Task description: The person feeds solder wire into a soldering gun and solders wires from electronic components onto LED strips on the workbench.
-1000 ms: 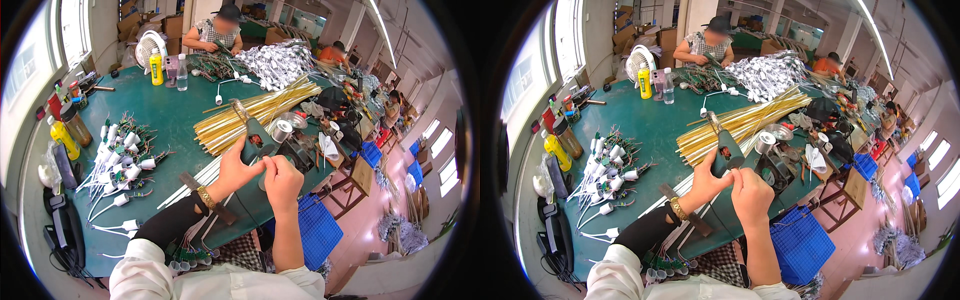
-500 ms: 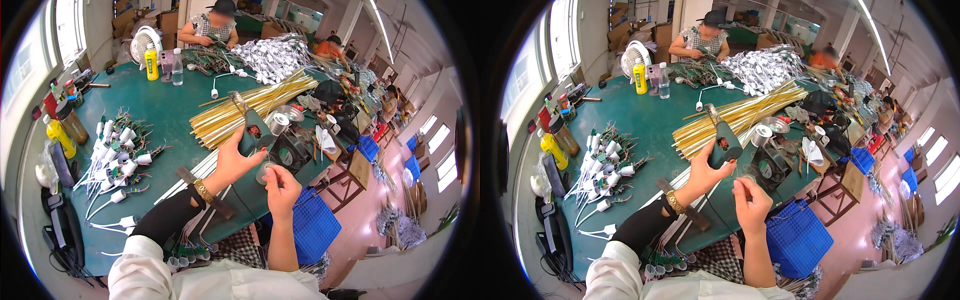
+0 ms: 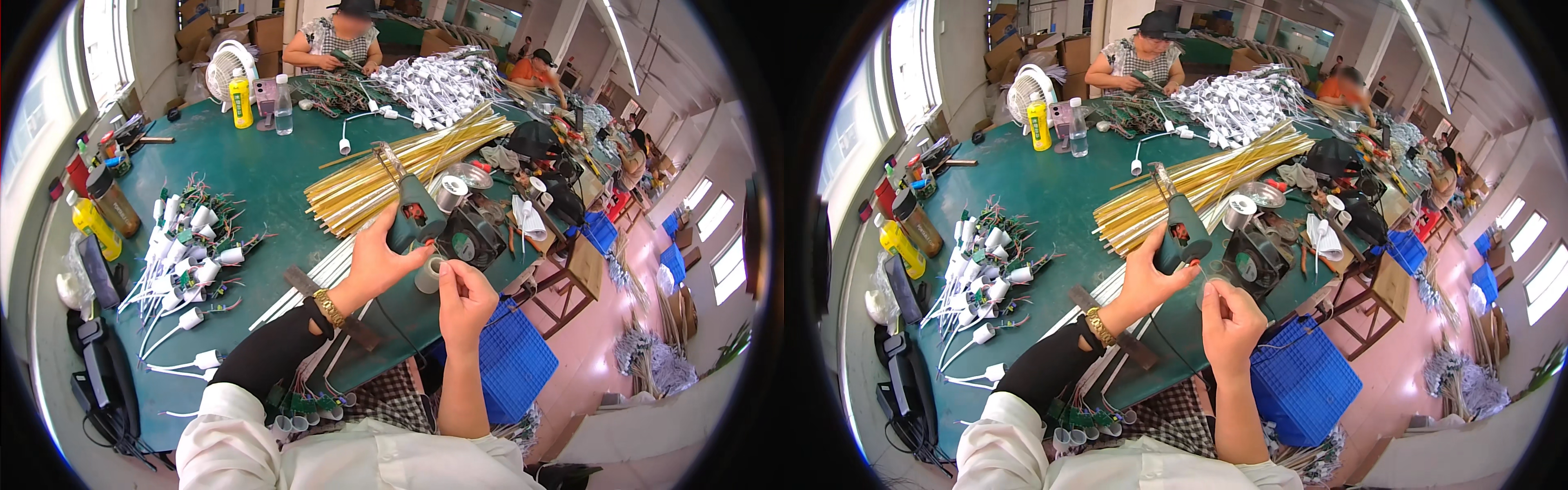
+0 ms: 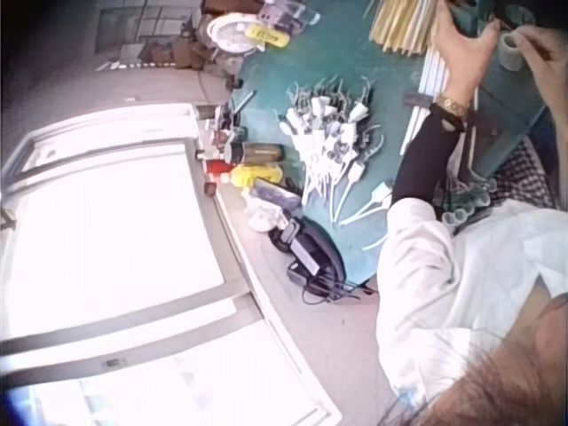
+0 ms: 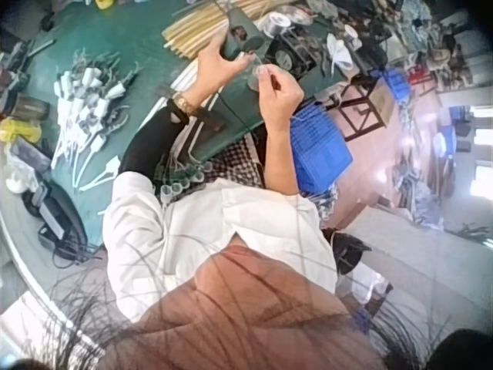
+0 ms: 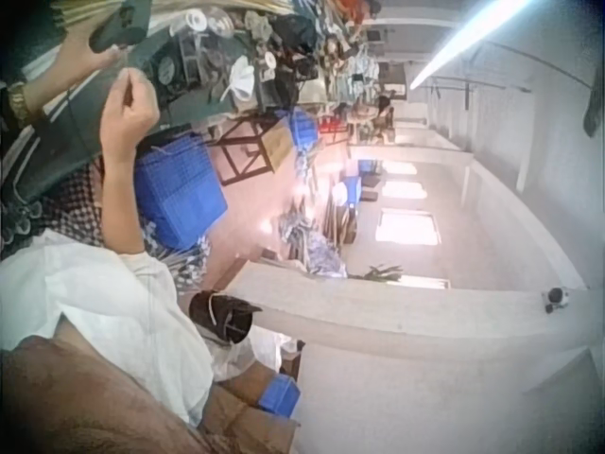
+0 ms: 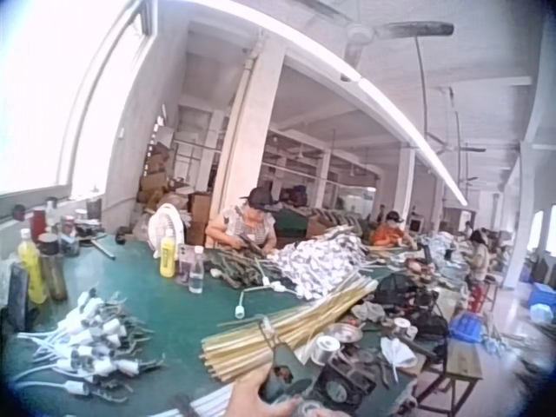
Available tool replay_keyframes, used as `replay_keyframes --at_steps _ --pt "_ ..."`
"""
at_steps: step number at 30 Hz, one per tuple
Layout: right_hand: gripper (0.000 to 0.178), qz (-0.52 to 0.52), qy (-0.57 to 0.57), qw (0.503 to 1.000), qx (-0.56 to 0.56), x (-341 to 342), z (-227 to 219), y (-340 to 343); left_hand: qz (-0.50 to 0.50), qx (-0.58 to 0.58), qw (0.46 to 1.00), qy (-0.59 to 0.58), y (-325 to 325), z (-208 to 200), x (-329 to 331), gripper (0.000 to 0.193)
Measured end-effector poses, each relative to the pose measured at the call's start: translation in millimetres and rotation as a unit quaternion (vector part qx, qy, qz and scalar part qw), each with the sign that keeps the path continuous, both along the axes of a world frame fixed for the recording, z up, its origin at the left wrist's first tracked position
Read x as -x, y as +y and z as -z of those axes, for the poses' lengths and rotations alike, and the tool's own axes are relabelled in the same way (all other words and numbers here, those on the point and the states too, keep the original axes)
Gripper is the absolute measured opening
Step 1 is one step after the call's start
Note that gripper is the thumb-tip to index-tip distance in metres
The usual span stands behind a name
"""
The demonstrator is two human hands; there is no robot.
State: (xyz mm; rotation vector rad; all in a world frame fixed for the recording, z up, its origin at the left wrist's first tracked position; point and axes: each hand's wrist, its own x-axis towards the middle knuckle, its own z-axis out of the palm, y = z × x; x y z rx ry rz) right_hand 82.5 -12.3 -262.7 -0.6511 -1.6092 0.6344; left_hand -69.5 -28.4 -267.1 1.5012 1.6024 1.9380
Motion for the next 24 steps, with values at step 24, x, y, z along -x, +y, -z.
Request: replay_keyframes --at_steps 24 --pt "0.010 0.101 -0.107 0.965 -0.215 -9 -16 4 -0.008 0.060 0.998 0.037 1 2 -13 0.082"
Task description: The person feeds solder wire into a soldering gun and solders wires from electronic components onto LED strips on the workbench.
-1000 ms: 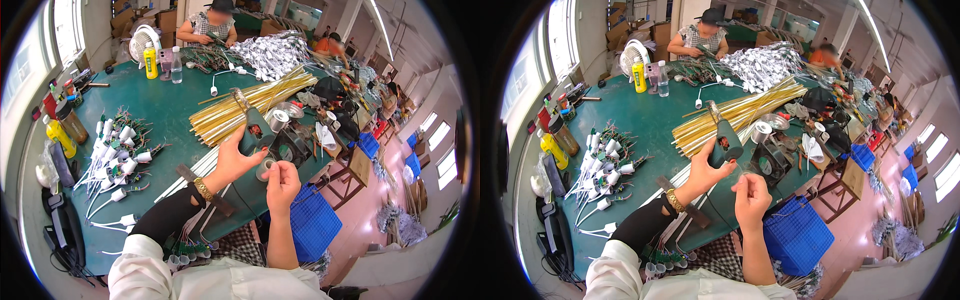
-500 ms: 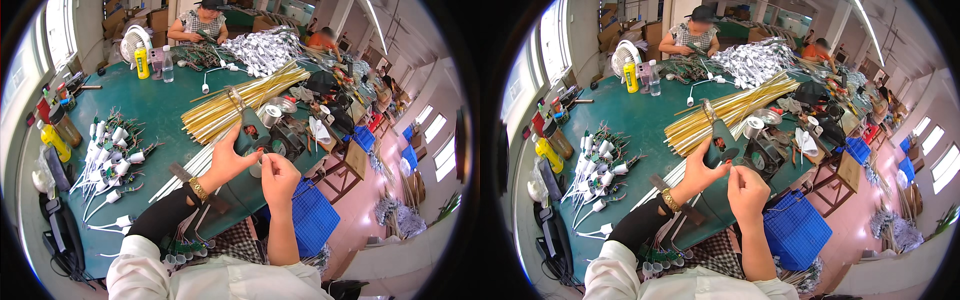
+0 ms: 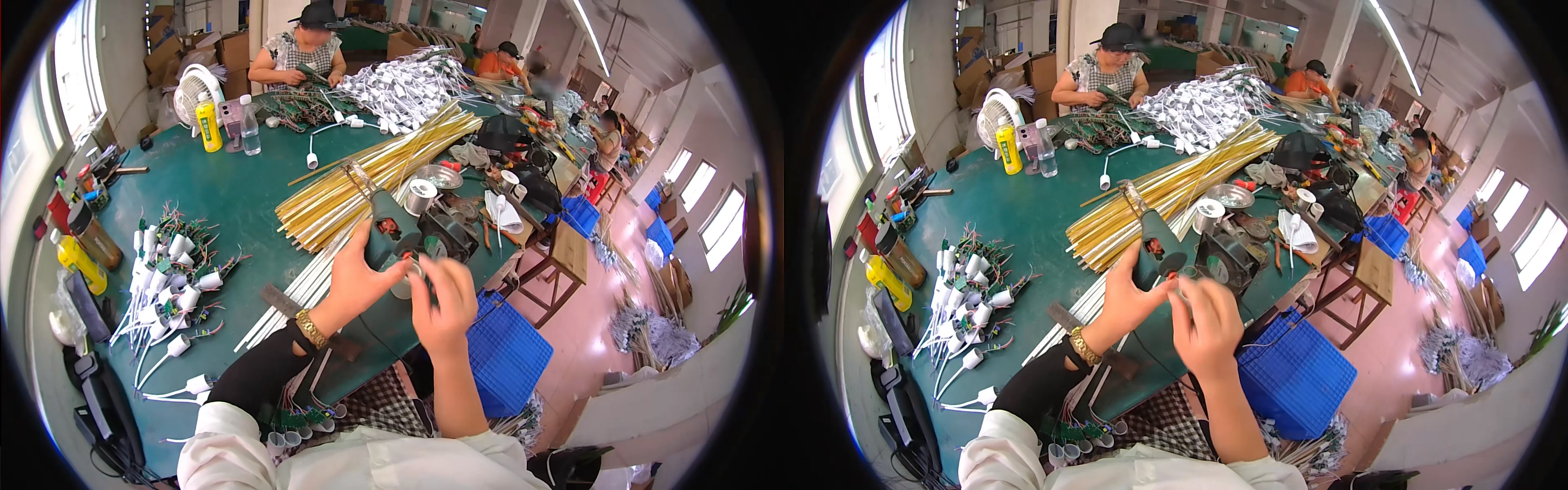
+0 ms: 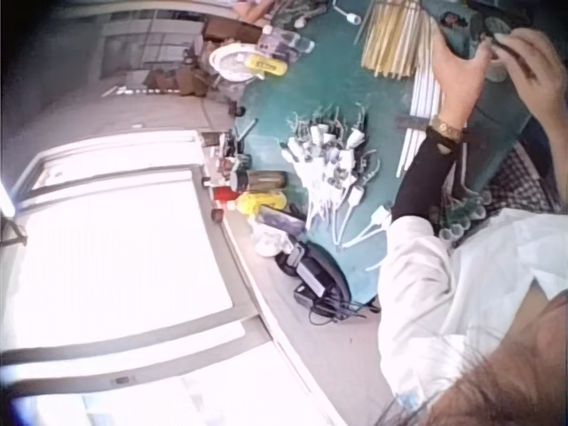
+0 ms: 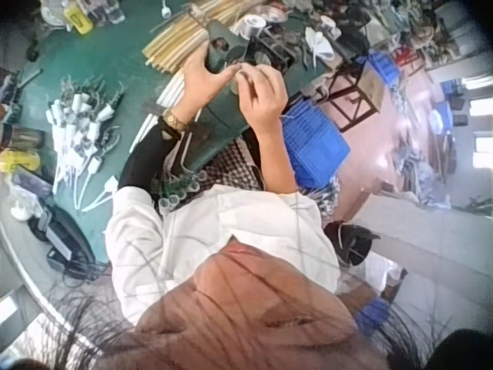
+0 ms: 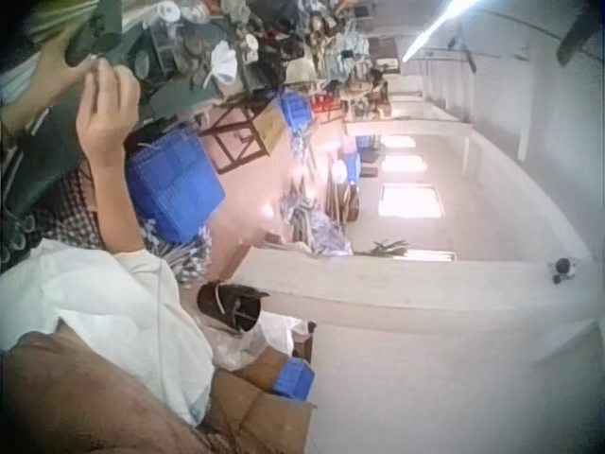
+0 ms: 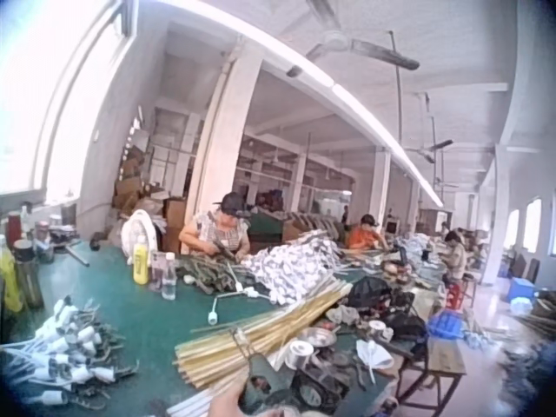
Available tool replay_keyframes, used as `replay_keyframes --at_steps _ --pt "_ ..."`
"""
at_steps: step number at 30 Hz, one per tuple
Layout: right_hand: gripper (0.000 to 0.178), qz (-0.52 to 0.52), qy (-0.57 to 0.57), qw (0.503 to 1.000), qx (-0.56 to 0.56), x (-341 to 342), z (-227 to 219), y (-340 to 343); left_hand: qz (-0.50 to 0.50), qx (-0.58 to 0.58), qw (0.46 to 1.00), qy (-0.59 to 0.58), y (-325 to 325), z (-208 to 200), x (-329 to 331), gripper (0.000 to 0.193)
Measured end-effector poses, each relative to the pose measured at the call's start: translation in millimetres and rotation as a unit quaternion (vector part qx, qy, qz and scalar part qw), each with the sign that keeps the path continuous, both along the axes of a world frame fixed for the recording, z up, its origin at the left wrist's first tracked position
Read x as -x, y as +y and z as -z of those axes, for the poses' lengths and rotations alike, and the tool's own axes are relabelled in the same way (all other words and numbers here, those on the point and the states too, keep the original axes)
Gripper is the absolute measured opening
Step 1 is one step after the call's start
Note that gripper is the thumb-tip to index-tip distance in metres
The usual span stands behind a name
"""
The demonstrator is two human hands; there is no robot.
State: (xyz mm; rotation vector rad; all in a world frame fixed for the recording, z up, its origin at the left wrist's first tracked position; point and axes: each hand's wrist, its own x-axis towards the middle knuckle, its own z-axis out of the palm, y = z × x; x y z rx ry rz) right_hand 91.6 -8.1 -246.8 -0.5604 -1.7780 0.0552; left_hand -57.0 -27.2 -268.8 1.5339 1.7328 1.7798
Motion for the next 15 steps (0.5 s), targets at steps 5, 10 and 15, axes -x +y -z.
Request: replay_keyframes --at_steps 5,10,15 --pt "0.037 -0.191 0.061 0.965 0.170 -12 39 -45 0.049 0.026 0.997 -0.062 -7 -17 -10 0.065" --pt "0.081 -0.452 0.300 0.681 0.492 0 63 -39 0.098 0.087 0.991 -0.013 -26 -7 -29 0.083" --pt "0.060 -0.497 0.325 0.586 0.551 4 69 -37 0.111 -0.035 0.982 0.149 -56 1 -47 0.071"
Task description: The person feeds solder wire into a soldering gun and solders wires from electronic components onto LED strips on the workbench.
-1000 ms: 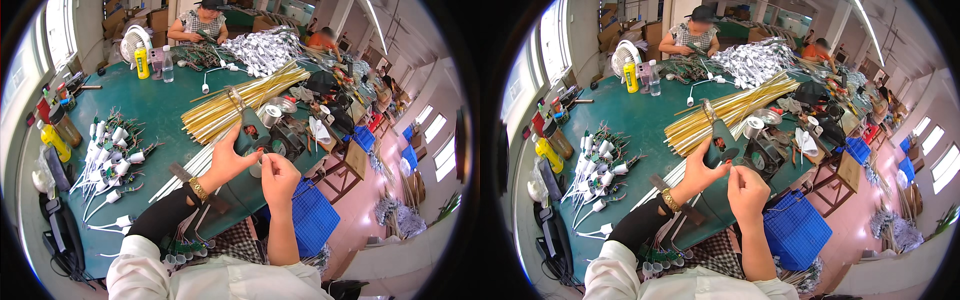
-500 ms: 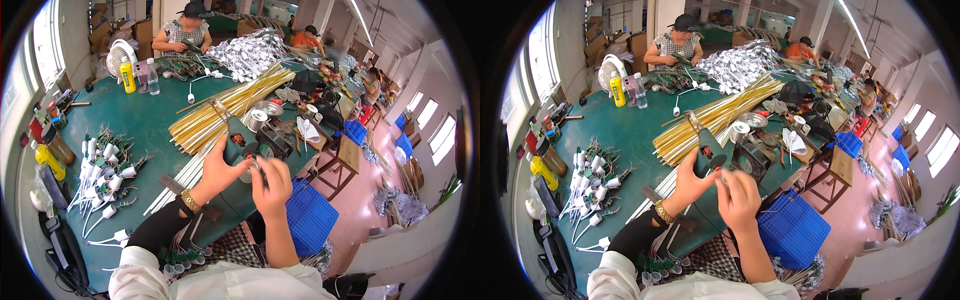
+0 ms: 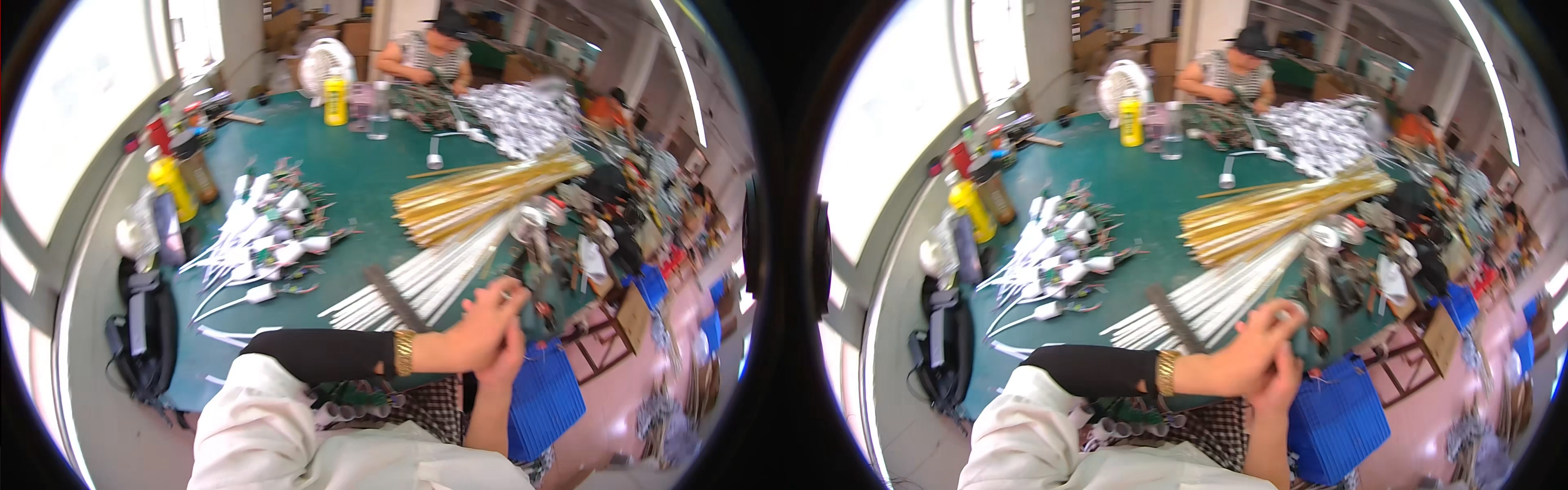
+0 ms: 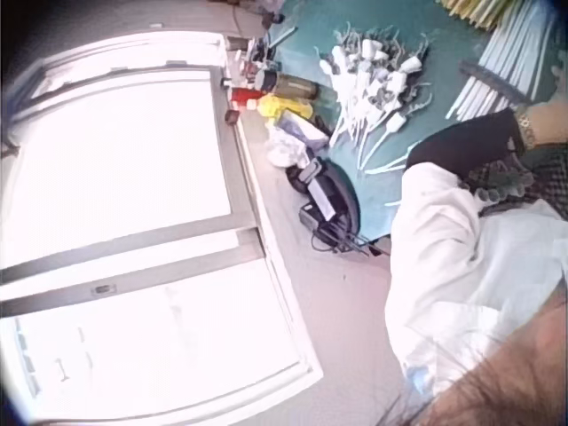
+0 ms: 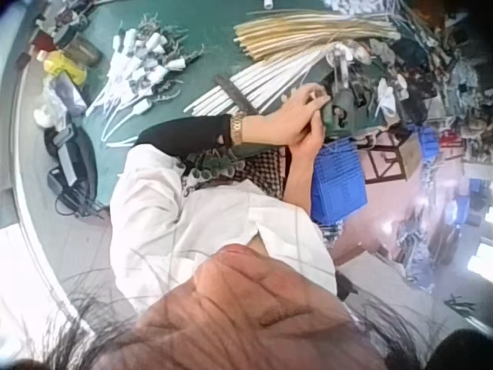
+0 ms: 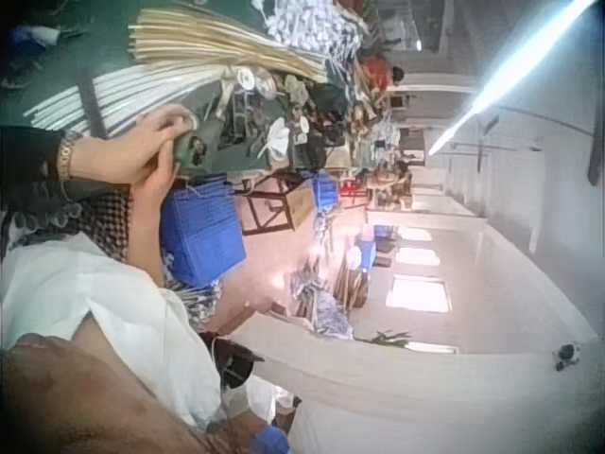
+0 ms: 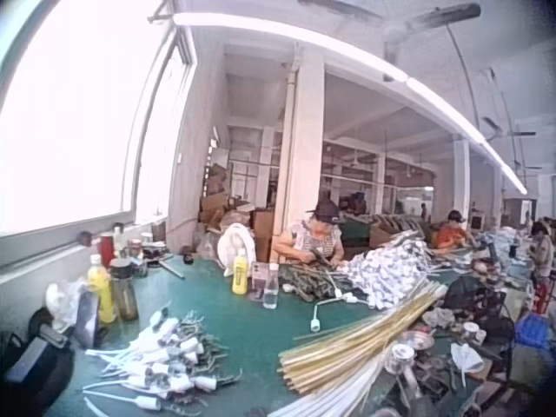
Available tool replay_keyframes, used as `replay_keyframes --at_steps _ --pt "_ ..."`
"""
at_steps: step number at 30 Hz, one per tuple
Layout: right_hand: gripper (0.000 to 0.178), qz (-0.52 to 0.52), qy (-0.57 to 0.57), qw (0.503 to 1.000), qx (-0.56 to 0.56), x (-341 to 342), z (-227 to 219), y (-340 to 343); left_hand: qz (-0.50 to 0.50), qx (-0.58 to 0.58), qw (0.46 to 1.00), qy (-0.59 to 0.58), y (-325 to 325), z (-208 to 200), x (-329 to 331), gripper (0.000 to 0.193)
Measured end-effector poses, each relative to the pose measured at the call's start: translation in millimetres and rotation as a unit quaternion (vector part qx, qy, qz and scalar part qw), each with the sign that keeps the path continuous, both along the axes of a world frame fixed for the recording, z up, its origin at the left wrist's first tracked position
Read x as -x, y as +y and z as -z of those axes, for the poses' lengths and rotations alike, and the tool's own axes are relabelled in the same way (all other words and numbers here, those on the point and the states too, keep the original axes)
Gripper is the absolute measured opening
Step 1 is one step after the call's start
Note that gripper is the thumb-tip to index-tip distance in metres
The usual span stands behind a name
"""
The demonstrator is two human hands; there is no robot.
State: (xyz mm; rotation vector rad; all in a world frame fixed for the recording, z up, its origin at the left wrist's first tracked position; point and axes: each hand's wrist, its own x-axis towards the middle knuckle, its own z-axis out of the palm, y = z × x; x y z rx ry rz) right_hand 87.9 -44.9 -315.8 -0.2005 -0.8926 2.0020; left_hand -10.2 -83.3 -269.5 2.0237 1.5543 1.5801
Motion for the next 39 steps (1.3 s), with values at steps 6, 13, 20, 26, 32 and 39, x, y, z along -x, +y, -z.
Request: replay_keyframes --at_steps 6,13,20,26,32,39 --pt "0.039 0.055 0.022 0.998 -0.022 -29 7 18 -0.043 -0.033 0.987 0.154 -89 -9 46 0.075" --pt "0.023 0.262 -0.064 0.963 -0.024 -137 20 45 -0.734 0.105 0.652 0.160 -244 -7 322 0.082" --pt "0.017 0.115 -0.049 0.990 -0.070 -149 4 -12 -0.715 0.095 0.692 -0.031 -345 38 420 0.096" --pt "0.021 0.181 -0.063 0.980 -0.058 -93 -9 -25 -0.704 0.041 0.709 0.026 -341 50 423 0.100" --pt "0.019 0.116 -0.044 0.983 -0.138 -41 -12 -40 -0.773 0.000 0.633 0.025 -316 52 407 0.095" --pt "0.032 0.110 -0.061 0.988 -0.094 3 -30 -63 -0.784 -0.005 0.620 -0.005 -314 48 403 0.095"
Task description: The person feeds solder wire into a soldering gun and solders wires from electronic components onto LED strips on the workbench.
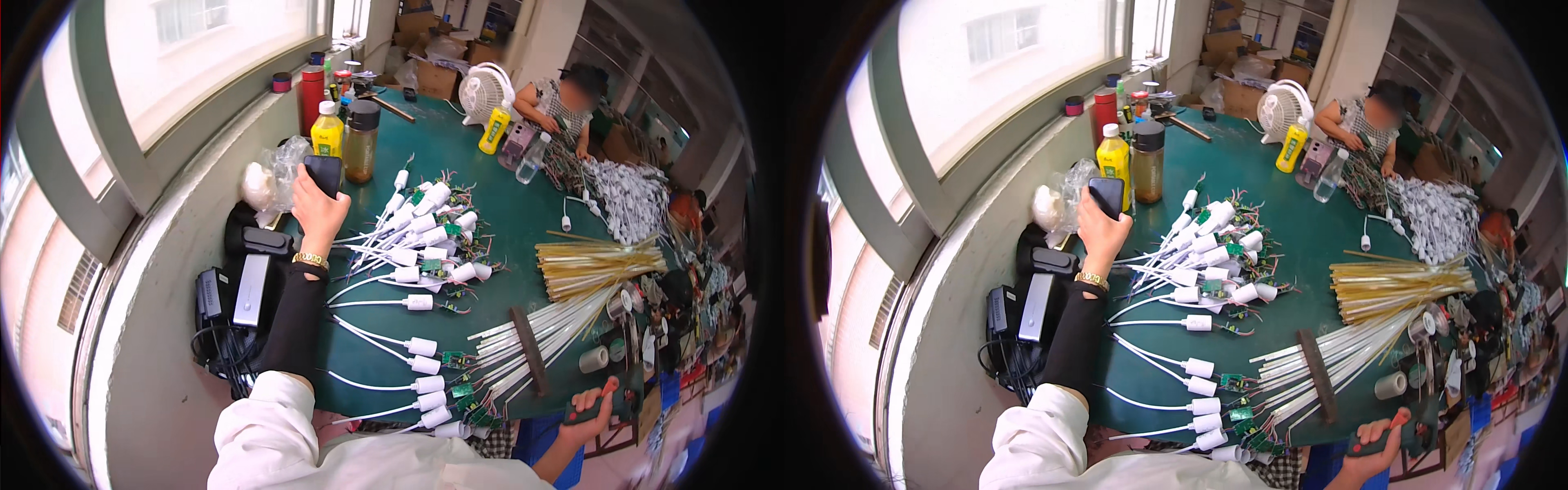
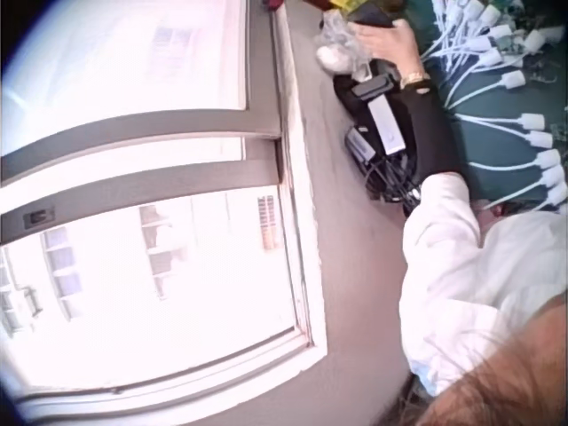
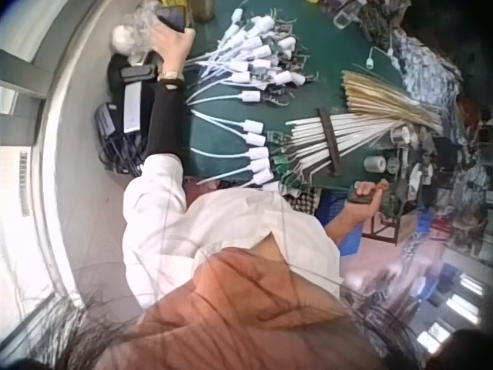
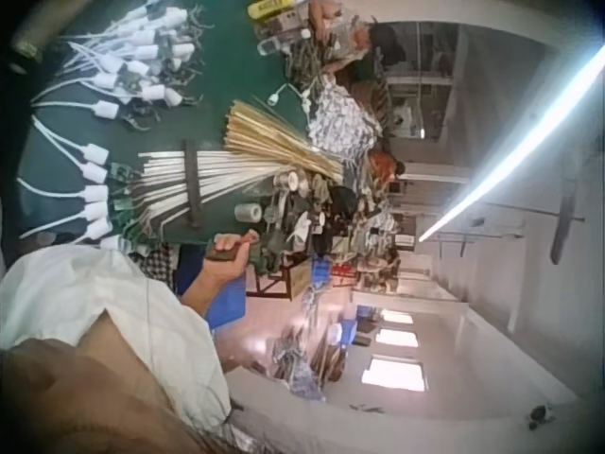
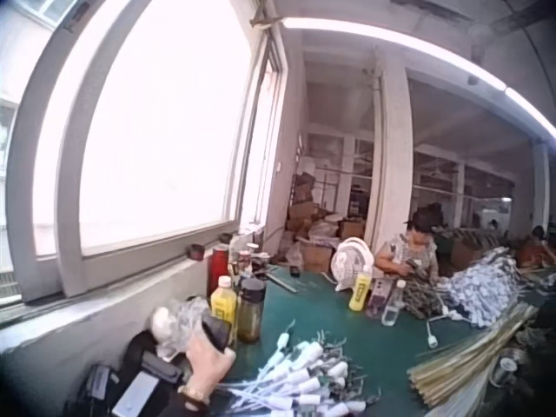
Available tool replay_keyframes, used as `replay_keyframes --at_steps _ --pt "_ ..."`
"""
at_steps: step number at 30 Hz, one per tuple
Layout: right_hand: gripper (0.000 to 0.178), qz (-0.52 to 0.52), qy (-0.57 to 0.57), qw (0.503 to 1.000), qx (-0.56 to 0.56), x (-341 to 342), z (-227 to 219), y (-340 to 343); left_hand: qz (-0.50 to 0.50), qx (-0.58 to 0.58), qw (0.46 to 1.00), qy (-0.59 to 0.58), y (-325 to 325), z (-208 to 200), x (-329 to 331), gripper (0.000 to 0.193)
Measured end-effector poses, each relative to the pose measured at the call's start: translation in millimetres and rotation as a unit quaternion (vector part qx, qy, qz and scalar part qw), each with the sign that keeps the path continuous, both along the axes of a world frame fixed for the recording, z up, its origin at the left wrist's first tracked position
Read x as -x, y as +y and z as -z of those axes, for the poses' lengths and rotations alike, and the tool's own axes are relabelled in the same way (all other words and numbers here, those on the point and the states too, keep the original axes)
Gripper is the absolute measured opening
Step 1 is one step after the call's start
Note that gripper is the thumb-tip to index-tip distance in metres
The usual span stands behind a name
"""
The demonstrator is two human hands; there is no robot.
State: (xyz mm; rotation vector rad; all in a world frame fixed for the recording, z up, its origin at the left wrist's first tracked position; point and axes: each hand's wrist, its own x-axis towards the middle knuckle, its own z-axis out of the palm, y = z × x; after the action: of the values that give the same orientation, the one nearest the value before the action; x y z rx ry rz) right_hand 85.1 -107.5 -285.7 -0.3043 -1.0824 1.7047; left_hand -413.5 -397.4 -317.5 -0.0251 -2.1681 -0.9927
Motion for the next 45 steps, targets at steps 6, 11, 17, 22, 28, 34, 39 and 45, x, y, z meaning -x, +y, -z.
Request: replay_keyframes --at_steps 6,11,17,22,28,34,39,45 --pt "0.034 -0.015 0.010 0.999 -0.051 12 -11 1 -0.035 0.125 0.988 0.085 37 -40 -37 0.084" --pt "0.017 -0.007 0.033 0.990 -0.135 16 -14 14 0.423 0.166 0.889 0.060 79 -58 -98 0.048" --pt "0.028 -0.017 -0.021 0.995 -0.096 31 8 10 0.434 0.315 0.840 -0.077 112 -22 -127 0.011" --pt "0.032 -0.016 -0.046 0.999 -0.020 32 36 4 0.403 0.295 0.867 0.014 122 2 -128 0.008" --pt "0.038 -0.079 -0.081 0.990 -0.087 29 48 2 0.385 0.006 0.920 0.079 131 2 -121 0.010" --pt "0.040 -0.024 -0.098 0.995 0.006 26 47 -2 0.456 -0.180 0.868 -0.080 129 3 -115 0.008" --pt "0.042 -0.012 -0.087 0.996 0.006 22 39 5 0.502 -0.483 0.716 0.053 126 -37 -109 0.002" --pt "0.039 -0.017 -0.017 1.000 0.017 24 37 3 0.443 -0.439 0.782 -0.005 96 -66 -90 0.005"
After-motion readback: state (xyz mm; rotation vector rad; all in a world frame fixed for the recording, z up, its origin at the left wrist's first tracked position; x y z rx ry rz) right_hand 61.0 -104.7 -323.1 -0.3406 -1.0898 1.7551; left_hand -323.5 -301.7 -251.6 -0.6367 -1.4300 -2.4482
